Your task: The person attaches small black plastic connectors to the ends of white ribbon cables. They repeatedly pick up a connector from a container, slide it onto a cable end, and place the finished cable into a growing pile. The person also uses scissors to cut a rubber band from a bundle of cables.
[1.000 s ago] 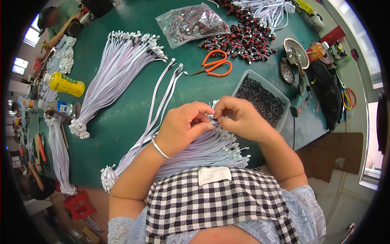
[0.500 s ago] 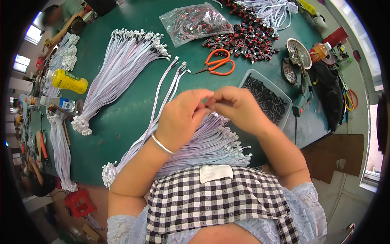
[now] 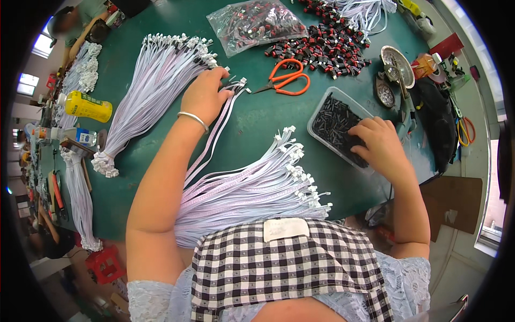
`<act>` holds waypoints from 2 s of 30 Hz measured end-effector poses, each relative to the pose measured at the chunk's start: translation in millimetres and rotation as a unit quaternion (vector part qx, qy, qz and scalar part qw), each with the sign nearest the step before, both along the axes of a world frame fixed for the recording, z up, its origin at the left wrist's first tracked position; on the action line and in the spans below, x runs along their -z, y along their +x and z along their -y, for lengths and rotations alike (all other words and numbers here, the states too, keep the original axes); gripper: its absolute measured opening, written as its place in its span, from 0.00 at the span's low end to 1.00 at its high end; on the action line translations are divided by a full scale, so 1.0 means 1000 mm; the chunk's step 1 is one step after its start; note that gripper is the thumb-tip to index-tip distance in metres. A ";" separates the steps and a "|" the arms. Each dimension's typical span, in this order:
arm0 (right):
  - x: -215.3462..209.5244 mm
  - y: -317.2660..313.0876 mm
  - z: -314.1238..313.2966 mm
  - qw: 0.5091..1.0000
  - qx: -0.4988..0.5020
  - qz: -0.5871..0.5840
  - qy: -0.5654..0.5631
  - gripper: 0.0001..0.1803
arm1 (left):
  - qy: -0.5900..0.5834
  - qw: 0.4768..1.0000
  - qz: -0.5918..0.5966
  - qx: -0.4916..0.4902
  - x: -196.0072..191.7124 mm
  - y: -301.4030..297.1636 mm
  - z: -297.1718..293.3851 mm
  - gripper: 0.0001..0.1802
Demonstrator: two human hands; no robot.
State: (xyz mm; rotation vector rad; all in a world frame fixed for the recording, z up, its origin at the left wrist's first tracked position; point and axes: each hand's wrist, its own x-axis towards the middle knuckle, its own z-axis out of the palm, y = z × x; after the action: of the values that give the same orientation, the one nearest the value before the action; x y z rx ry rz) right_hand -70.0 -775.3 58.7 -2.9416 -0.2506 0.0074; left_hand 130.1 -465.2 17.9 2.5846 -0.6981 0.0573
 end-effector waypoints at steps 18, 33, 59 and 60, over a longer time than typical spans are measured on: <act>0.029 0.006 0.002 0.996 -0.022 0.088 -0.026 0.02 | -0.083 0.938 -0.288 0.176 -0.056 -0.112 0.008 0.11; 0.020 0.004 -0.001 0.994 -0.045 0.003 -0.104 0.05 | -0.045 0.968 -0.066 0.236 -0.055 -0.118 0.029 0.20; 0.015 0.008 -0.001 0.997 -0.007 0.069 0.030 0.05 | -0.394 0.728 -0.561 0.016 -0.026 -0.126 0.028 0.06; 0.013 0.008 -0.004 0.994 0.012 0.087 0.058 0.03 | -0.400 0.723 -0.563 0.015 -0.025 -0.127 0.028 0.06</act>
State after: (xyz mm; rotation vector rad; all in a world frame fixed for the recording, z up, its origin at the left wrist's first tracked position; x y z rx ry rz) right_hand -61.8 -771.5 45.4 -2.8312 -0.2308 -0.2582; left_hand 3.0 -493.5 43.3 1.3333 -0.1349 -0.9307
